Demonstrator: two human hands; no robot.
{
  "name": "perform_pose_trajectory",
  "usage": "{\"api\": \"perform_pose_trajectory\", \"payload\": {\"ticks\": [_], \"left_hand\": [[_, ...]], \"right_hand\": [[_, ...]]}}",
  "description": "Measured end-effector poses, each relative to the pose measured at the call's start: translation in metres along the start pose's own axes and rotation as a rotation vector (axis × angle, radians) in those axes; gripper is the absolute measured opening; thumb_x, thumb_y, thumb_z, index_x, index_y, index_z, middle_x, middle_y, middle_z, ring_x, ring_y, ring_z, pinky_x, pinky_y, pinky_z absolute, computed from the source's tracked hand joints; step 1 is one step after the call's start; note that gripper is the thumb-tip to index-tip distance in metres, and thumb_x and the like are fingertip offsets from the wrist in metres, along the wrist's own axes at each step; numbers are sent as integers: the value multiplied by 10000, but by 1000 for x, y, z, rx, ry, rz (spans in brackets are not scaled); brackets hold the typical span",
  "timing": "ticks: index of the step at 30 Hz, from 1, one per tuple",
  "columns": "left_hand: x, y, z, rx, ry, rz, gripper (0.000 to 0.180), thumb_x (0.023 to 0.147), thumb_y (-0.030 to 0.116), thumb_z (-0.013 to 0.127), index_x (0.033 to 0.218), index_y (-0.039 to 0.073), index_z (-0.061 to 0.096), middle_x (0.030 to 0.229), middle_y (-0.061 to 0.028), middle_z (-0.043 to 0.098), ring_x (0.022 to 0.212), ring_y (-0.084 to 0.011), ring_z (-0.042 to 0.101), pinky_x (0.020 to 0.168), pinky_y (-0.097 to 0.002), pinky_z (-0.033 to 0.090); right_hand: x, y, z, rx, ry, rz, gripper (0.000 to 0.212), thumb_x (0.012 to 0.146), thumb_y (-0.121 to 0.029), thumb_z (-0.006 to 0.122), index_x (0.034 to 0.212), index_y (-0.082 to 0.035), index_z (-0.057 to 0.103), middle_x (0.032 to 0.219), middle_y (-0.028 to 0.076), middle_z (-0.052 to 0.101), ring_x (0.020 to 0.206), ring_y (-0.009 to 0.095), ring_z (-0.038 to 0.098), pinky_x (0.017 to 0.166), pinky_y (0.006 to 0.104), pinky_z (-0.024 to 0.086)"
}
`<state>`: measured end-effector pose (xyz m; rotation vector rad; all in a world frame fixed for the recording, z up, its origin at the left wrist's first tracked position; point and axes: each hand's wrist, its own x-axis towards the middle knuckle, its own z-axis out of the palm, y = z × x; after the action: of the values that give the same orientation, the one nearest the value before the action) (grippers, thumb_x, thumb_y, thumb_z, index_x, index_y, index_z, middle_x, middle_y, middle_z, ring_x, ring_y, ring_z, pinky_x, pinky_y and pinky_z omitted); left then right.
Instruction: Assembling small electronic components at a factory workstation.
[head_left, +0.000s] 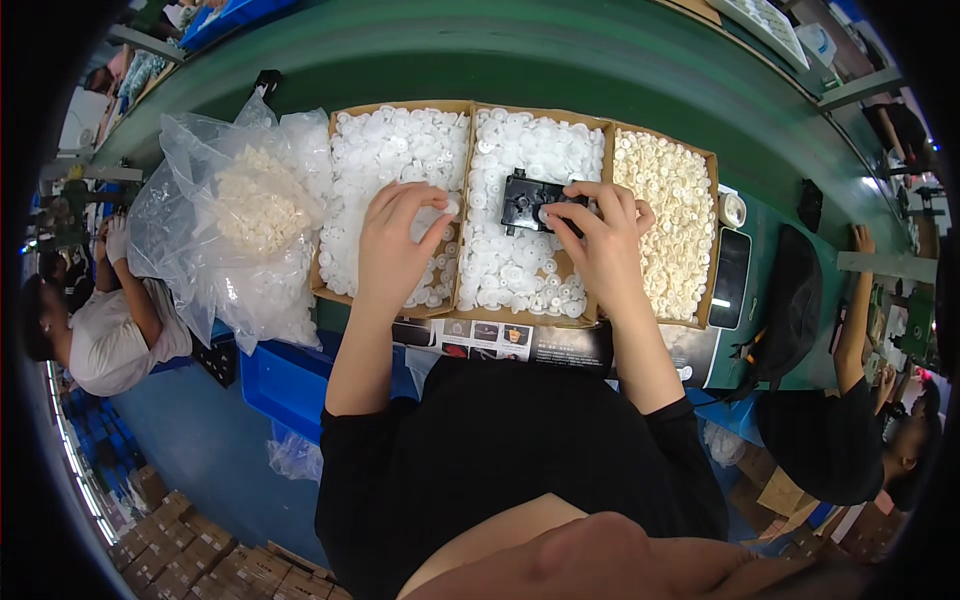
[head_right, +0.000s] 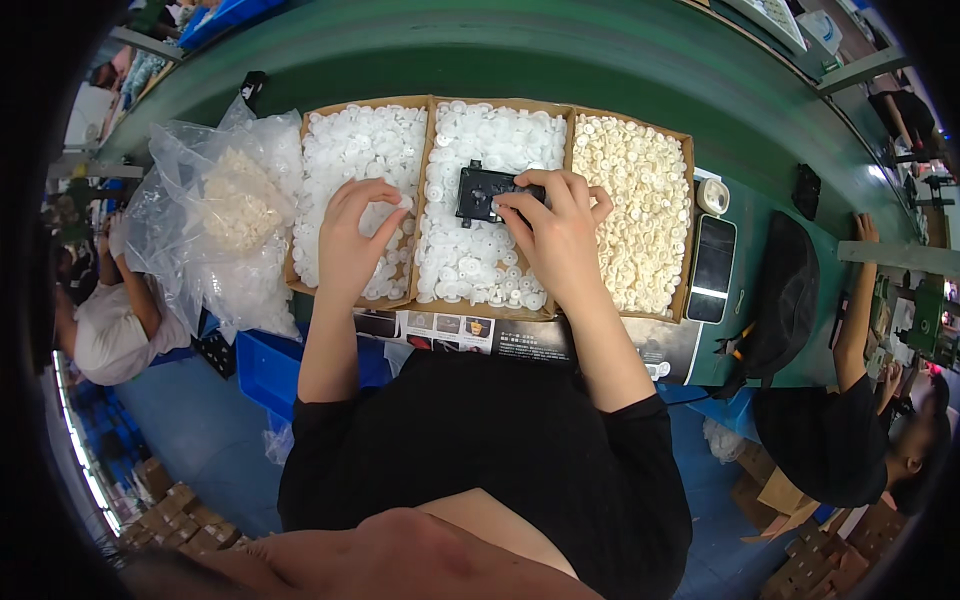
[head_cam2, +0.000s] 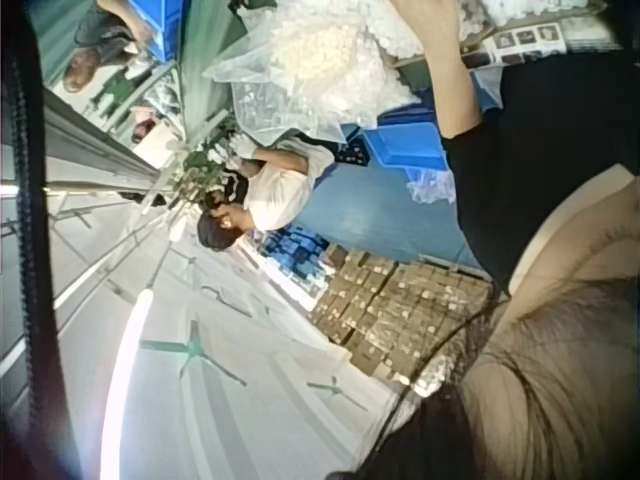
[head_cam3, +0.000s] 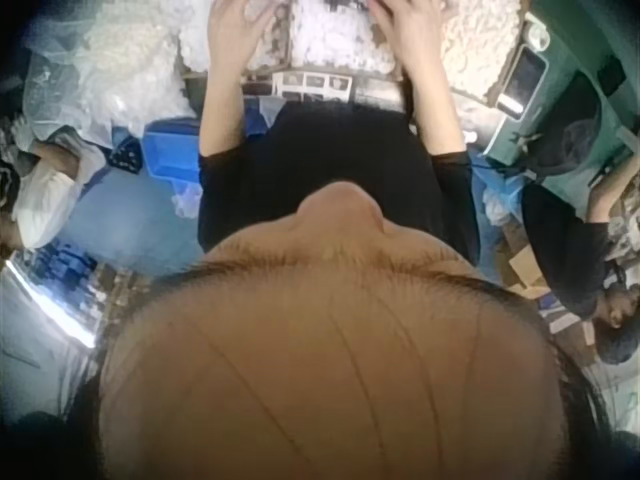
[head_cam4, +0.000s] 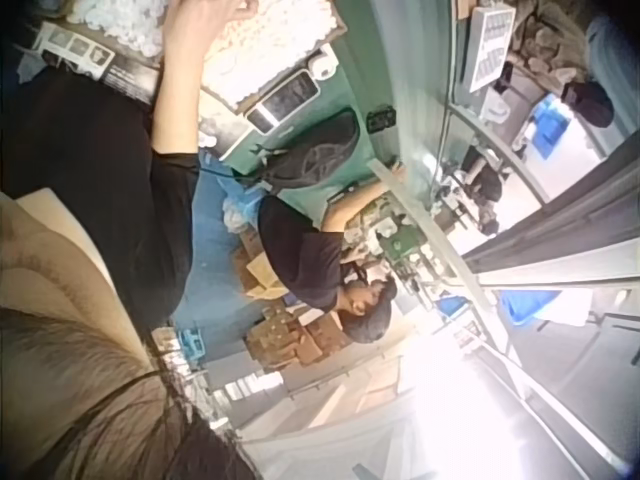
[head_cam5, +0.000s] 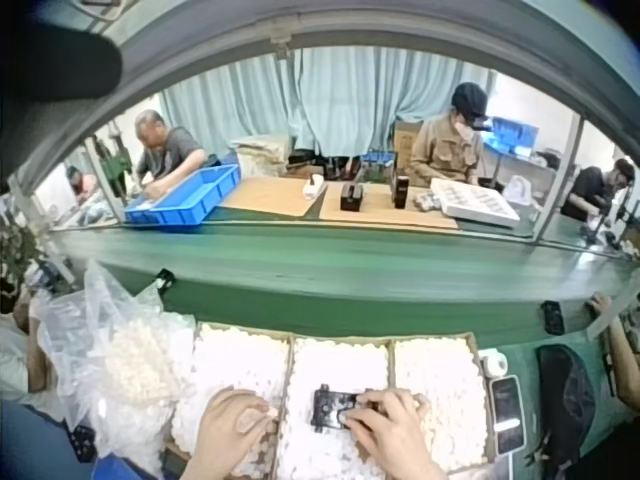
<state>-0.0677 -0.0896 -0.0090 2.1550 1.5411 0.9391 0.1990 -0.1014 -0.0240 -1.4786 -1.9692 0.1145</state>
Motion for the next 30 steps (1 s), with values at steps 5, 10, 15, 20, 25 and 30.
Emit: {"api": "perform_pose_trajectory", "payload": {"ticks": [5,10,15,20,25,30], "left_hand": [[19,32,12,-174,-65,-34,244,887,23,758,1122,71,715,1074,-13,751,971,-191,681,927,-301,530],[34,50,23,-248,-130,16,261,921,19,734,1175,72,699,1093,-22,756,954,-184,708,861,-286,551],[39,56,39,-319,-147,38,288,935,11,720,1213,77,687,1110,-21,762,986,-178,727,849,-297,559],[38,56,54,-345,-218,39,310,933,-6,723,1233,63,688,1143,-27,772,1037,-168,733,857,-289,555],[39,51,64,-366,-305,23,305,939,4,722,1236,64,688,1149,-35,770,1057,-174,732,879,-295,555],[37,48,69,-338,-283,72,290,942,24,728,1228,66,694,1146,-42,766,1039,-183,723,905,-301,550]], "right_hand": [[-3,1,1,33,16,-27,96,879,-219,825,964,-174,825,1195,-42,669,1156,215,531,1056,484,269],[-5,1,3,25,21,-31,96,875,-224,820,957,-175,818,1184,-49,667,1158,214,532,1049,497,268],[-6,0,-3,24,42,-18,94,870,-224,825,953,-182,813,1170,-52,672,1142,210,538,1051,489,266],[-11,6,-17,18,102,22,93,865,-222,831,950,-193,809,1153,-51,679,1127,201,543,1055,480,259],[-19,17,-32,-5,140,90,94,866,-217,834,954,-205,805,1133,-54,686,1115,187,547,1058,470,253],[-27,26,-42,-41,166,138,98,869,-213,837,960,-213,802,1115,-60,692,1107,176,551,1059,463,251]]}}
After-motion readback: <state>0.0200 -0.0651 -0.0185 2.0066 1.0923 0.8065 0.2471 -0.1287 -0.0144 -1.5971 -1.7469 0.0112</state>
